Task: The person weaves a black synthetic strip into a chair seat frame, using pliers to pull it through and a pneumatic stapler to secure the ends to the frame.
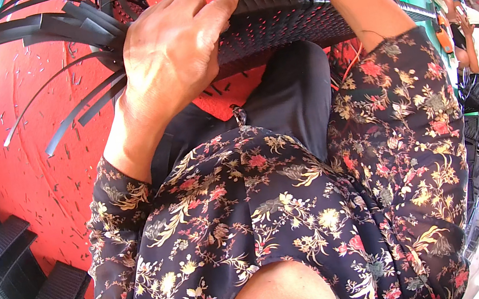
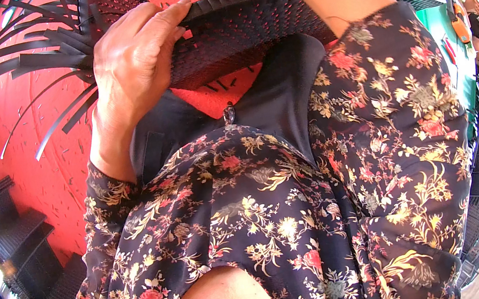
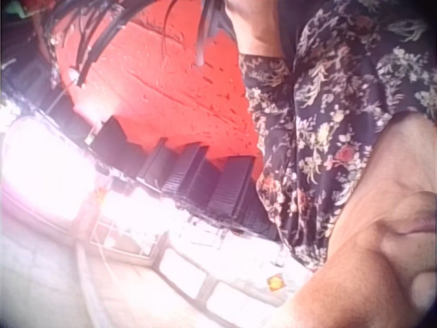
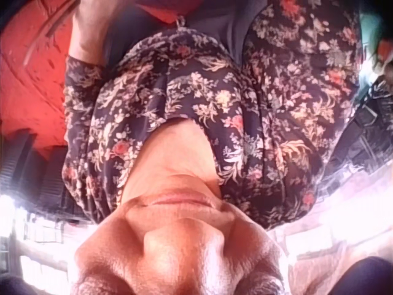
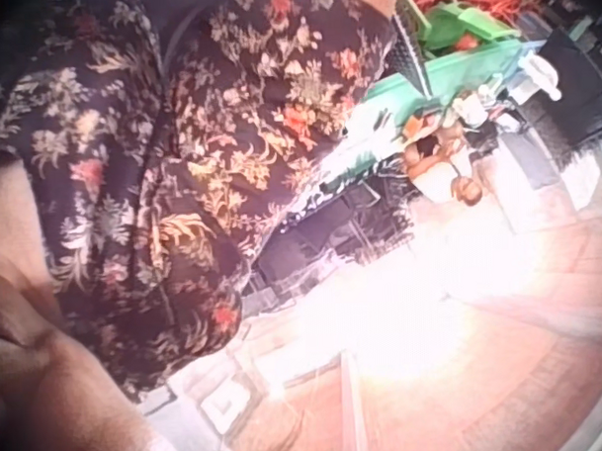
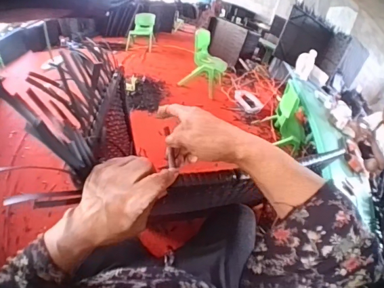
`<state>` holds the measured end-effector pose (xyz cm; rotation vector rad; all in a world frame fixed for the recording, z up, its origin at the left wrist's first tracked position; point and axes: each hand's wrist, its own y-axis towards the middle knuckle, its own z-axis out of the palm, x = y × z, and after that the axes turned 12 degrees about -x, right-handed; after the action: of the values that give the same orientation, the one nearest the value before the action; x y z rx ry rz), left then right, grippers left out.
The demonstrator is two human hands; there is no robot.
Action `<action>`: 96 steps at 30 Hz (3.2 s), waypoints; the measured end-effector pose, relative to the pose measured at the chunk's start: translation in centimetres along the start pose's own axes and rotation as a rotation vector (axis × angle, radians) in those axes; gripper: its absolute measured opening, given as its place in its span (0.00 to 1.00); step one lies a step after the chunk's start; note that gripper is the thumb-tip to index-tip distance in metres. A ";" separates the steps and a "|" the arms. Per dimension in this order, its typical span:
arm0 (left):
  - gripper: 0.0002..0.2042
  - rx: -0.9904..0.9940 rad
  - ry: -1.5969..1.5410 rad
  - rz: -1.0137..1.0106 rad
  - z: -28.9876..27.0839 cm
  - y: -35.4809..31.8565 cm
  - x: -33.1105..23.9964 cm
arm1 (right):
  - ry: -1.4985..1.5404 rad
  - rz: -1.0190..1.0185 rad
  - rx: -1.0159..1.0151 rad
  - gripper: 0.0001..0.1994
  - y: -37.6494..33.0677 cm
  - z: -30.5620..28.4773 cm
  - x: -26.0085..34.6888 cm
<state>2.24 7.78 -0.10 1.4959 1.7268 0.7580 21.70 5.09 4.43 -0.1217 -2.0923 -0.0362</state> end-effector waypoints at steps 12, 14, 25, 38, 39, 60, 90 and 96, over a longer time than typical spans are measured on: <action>0.19 0.083 -0.017 -0.057 -1.0 0.3 -0.5 | -0.274 -0.295 0.054 0.07 -0.7 -0.3 -0.1; 0.20 0.104 -0.013 -0.065 -1.3 0.4 -0.7 | -0.063 -0.080 0.075 0.07 -0.8 -0.2 0.1; 0.21 0.117 -0.009 -0.057 -1.6 -0.1 -0.8 | 0.249 0.274 0.277 0.09 0.1 0.6 -1.7; 0.20 0.092 -0.010 -0.035 -1.6 0.1 -0.5 | 0.218 0.242 0.396 0.11 0.6 0.6 -1.9; 0.20 0.090 -0.012 -0.036 -1.6 0.2 -0.5 | 0.198 0.210 0.412 0.11 0.6 0.5 -1.7; 0.12 0.039 -0.144 -0.196 -0.6 0.1 0.6 | -0.599 -1.045 -0.725 0.10 -6.4 5.9 -2.9; 0.12 -0.115 0.004 -0.190 -0.8 -0.2 -1.1 | 0.068 -0.117 0.107 0.02 -1.6 1.2 0.1; 0.10 -0.074 0.027 -0.132 -0.2 -0.1 -0.3 | -0.050 -0.061 0.025 0.05 -1.0 1.1 -1.1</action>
<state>2.02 7.48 0.01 1.3136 1.7791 0.7671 21.20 4.14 2.97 -0.0438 -2.1456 -0.0445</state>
